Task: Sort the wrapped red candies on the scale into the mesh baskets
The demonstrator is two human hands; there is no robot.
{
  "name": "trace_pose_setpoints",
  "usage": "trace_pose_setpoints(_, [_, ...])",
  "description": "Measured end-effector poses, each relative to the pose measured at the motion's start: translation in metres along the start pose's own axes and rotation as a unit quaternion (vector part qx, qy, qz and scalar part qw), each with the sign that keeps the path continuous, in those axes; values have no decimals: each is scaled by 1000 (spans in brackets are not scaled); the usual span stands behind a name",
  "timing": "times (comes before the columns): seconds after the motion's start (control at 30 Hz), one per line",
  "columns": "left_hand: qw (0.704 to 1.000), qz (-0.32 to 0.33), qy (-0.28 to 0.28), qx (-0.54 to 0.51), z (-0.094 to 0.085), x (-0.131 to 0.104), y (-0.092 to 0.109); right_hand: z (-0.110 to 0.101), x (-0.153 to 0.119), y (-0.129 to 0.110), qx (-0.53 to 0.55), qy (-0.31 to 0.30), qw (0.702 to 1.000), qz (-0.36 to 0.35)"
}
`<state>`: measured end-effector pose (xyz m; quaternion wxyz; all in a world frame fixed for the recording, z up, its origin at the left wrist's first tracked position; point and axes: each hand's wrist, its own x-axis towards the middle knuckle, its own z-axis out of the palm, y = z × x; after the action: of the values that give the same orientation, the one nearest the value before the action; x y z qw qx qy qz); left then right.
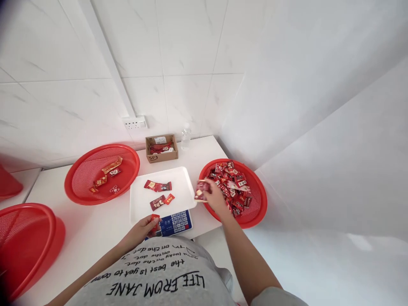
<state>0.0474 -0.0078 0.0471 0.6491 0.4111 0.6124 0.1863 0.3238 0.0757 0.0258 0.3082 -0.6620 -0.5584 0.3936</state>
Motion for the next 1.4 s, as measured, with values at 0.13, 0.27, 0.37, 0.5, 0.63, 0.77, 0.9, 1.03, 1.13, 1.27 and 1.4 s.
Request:
trace_pose_setpoints(0.13, [1000,2,2,5,-4,-5,3,79,9,-28,72,-125,988,-53])
trace_pose_setpoints(0.27, [1000,12,14,-9,-9,-8,-1,114,11,-45,34,-153,981,-115])
trace_pose_setpoints(0.37, [1000,8,21,-15,-11,-8,-7,123,10,-44,-88,-142,965,-200])
trace_pose_setpoints(0.5, [1000,6,22,-13,-12,-7,-9,132,10,-33,-216,-185,924,-254])
trace_pose_setpoints(0.63, [999,10,28,-18,-14,-5,-9,133,14,-26,-277,-177,919,-219])
trace_pose_setpoints(0.77, [999,26,33,-25,-16,-2,-12,122,8,-28,-250,-143,934,-210])
trace_pose_setpoints(0.9, [999,36,6,2,-14,3,-10,112,-17,-40,-109,-181,953,-218])
trace_pose_setpoints(1.03, [997,52,-48,35,-9,7,-2,106,-42,-53,-6,-303,938,-166])
trace_pose_setpoints(1.13, [995,55,-61,61,-5,8,1,102,-49,-56,13,-309,943,-123])
trace_pose_setpoints(1.27, [985,94,-1,142,-6,15,-5,100,-49,-52,50,-252,963,-80])
trace_pose_setpoints(1.4, [914,222,159,300,-18,32,-13,96,-44,-44,145,-182,973,0])
